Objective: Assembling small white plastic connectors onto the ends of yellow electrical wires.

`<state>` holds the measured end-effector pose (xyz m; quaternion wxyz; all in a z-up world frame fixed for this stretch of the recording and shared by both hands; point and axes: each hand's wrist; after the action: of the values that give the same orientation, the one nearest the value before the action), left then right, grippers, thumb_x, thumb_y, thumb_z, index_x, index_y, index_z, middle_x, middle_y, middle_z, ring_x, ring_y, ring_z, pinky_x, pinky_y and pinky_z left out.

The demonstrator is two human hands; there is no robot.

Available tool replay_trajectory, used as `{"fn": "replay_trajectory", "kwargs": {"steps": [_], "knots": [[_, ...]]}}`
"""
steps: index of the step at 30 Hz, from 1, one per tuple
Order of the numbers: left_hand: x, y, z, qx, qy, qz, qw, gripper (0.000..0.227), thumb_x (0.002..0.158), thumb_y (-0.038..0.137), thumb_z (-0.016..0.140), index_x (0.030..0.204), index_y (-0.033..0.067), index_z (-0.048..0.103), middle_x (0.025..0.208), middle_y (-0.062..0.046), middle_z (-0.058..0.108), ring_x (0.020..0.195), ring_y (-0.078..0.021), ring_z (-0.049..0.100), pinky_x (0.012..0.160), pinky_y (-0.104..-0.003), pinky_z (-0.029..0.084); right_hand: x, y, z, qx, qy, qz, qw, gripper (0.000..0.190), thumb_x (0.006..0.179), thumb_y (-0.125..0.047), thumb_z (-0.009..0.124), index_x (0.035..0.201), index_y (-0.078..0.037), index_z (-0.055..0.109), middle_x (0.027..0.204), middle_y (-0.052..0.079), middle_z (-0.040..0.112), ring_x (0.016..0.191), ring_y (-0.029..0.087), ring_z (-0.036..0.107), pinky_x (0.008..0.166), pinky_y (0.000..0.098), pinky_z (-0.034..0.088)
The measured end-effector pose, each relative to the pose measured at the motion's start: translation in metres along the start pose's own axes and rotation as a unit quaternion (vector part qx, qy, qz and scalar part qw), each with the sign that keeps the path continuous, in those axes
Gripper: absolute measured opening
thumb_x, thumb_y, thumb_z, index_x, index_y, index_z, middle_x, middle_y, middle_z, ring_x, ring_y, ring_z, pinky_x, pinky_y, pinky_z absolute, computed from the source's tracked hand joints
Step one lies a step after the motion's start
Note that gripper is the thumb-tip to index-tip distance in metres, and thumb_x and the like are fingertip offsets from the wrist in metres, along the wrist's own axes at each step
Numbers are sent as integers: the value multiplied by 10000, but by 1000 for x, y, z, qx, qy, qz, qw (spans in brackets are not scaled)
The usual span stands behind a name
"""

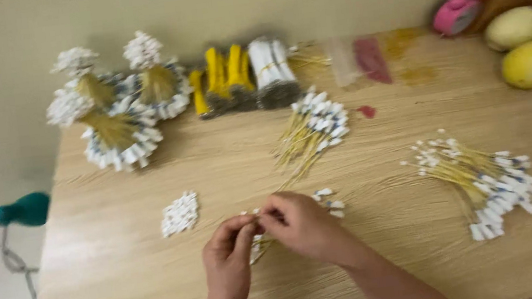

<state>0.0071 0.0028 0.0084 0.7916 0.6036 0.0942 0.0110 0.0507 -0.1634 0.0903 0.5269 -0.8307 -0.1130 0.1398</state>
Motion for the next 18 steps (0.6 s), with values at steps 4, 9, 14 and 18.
{"fn": "replay_trajectory", "kwargs": {"steps": [4, 9, 14, 18], "knots": [[3, -8, -6, 42, -2, -3, 999, 149, 946, 23, 649, 1056, -16, 742, 963, -103, 775, 906, -158, 729, 830, -294, 598, 10, 7, -13, -47, -36, 42, 997, 206, 944, -228, 683, 967, -24, 702, 840, 88, 717, 727, 168, 686, 669, 342, 554], [0, 13, -5, 332, 30, 56, 941, 155, 885, 99, 726, 1029, 81, 780, 1017, -53, 780, 944, -172, 742, 801, -303, 591, 59, 37, -65, -184, 140, 157, 960, 173, 962, -254, 648, 1099, -182, 728, 1090, 26, 719, 946, 183, 681, 854, 369, 540], [3, 8, -10, 374, 34, 126, 918, 198, 841, 98, 738, 1036, 80, 766, 1070, -82, 740, 1016, -249, 702, 874, -356, 550, 97, 112, -110, -372, 229, 21, 899, 227, 907, -170, 690, 1124, -191, 755, 1187, 53, 668, 1065, 285, 617, 943, 420, 496], [5, 10, -6, 371, 26, 105, 922, 189, 851, 121, 739, 1035, 85, 761, 1070, -80, 740, 1034, -252, 707, 912, -360, 545, 104, 121, -114, -437, 224, -4, 871, 232, 867, -156, 710, 1089, -183, 772, 1242, 53, 642, 1122, 305, 580, 968, 434, 463]]}}
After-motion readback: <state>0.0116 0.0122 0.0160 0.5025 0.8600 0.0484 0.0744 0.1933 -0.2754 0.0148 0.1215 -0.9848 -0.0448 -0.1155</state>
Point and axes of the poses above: each hand's wrist, its own x-axis towards the middle knuckle, its own z-axis out of the palm, y = z × x
